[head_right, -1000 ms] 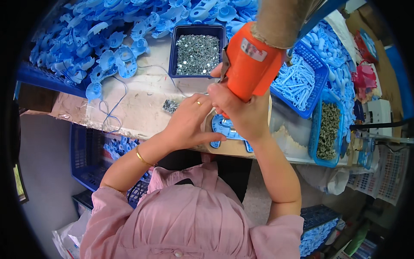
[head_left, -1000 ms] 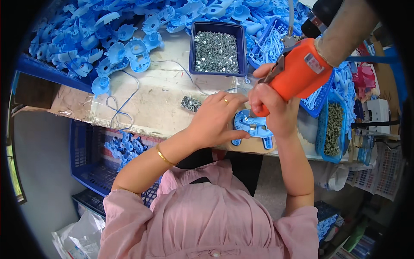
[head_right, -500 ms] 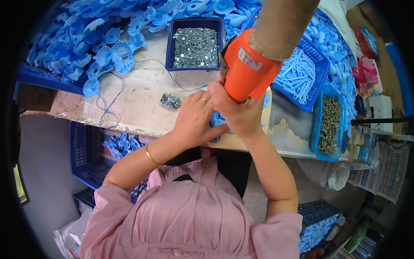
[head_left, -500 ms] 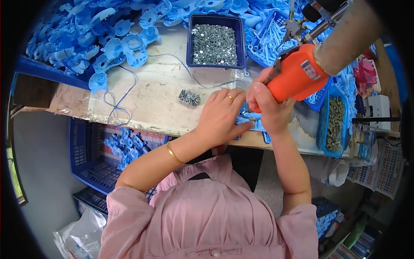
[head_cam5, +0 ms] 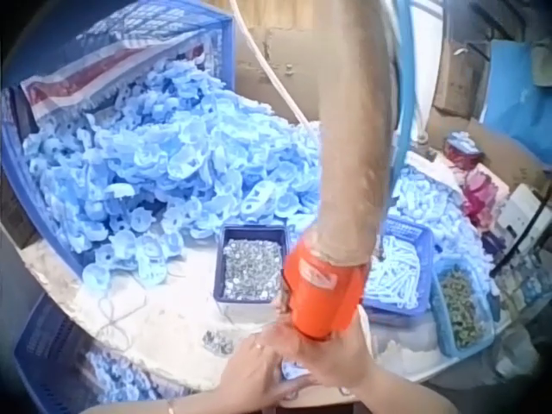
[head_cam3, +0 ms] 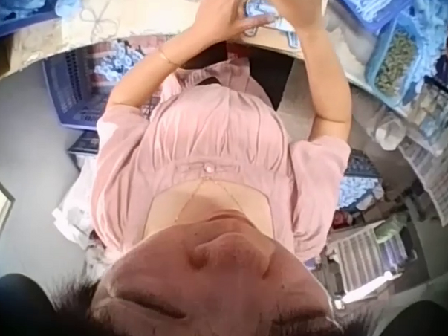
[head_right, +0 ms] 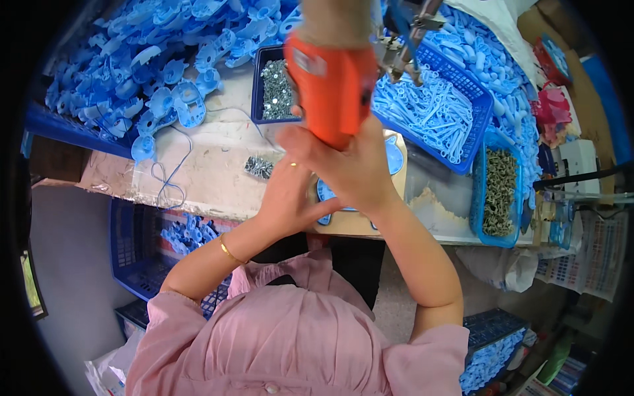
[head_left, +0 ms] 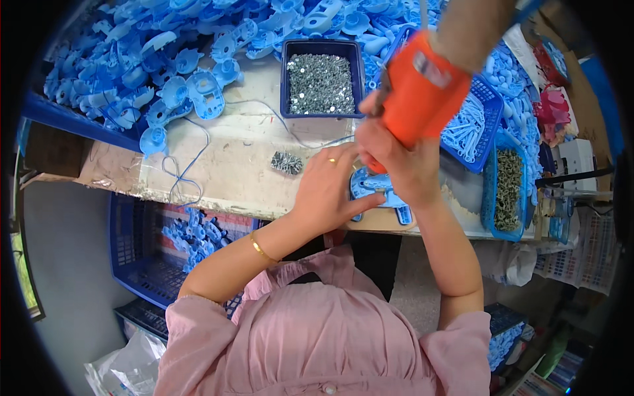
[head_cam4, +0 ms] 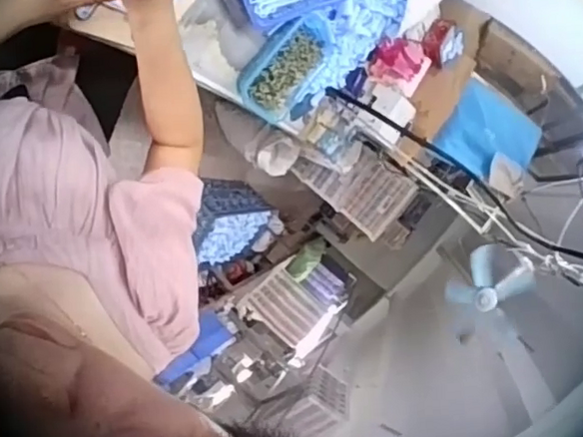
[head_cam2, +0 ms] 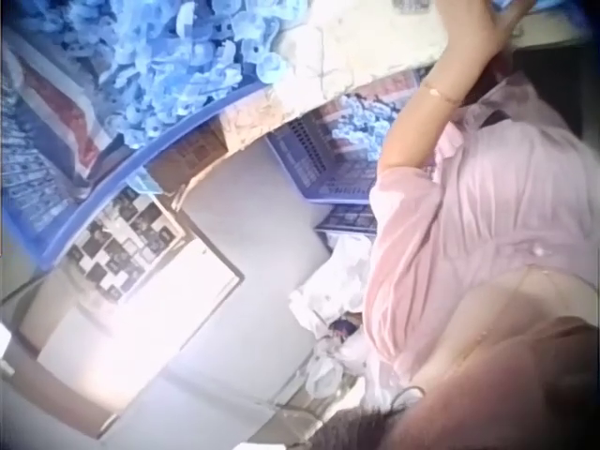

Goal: Assembling plastic toy dogs by fitting components into a jig and securing them with a power tool.

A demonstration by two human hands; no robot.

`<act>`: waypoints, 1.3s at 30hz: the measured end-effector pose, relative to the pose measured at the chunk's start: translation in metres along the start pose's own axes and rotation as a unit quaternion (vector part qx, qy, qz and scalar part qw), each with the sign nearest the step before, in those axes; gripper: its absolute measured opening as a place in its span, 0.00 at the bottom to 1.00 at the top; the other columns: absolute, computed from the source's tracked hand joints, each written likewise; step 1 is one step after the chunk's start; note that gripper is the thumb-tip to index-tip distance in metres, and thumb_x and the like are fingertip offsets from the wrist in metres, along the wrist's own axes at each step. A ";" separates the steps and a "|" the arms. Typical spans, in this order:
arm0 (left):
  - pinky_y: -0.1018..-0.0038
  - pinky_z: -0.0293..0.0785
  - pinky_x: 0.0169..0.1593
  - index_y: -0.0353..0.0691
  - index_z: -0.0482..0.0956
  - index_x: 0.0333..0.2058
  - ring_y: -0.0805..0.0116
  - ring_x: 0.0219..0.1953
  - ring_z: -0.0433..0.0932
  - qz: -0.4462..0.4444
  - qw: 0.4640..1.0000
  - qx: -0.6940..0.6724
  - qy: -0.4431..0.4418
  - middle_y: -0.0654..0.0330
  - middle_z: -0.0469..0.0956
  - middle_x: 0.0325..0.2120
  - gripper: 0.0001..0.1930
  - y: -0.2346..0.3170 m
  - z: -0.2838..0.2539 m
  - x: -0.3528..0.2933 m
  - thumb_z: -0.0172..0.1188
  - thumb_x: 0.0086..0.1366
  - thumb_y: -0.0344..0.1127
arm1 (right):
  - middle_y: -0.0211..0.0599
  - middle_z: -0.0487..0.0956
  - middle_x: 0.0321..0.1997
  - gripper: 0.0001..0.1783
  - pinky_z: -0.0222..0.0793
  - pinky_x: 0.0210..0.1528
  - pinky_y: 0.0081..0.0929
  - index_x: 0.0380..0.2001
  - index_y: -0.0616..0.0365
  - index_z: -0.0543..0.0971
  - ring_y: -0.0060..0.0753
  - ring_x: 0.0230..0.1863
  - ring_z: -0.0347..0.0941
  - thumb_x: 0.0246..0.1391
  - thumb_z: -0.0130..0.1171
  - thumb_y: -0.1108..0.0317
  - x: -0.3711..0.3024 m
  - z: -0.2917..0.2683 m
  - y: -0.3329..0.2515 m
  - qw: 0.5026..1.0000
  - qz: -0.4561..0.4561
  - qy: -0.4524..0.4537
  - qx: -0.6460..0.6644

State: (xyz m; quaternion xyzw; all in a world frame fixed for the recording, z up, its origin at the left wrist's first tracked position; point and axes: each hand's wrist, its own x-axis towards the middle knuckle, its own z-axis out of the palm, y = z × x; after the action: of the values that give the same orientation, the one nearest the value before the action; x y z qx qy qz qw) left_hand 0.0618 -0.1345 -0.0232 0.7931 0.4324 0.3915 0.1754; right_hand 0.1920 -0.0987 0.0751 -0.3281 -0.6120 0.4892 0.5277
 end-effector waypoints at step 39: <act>0.61 0.65 0.63 0.41 0.79 0.43 0.60 0.51 0.74 0.159 0.972 0.095 -0.141 0.61 0.78 0.46 0.13 0.031 0.023 0.010 0.63 0.61 0.37 | 0.35 0.72 0.30 0.28 0.68 0.26 0.22 0.57 0.70 0.65 0.23 0.23 0.70 0.54 0.55 0.69 0.020 -0.086 -0.083 0.991 -0.126 0.034 -0.018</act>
State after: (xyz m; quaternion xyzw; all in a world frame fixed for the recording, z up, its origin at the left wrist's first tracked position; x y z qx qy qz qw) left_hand 0.0993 -0.1423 -0.0139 0.9120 0.3069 0.2555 0.0935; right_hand 0.2800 -0.0844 0.1572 -0.2741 -0.6389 0.3960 0.5999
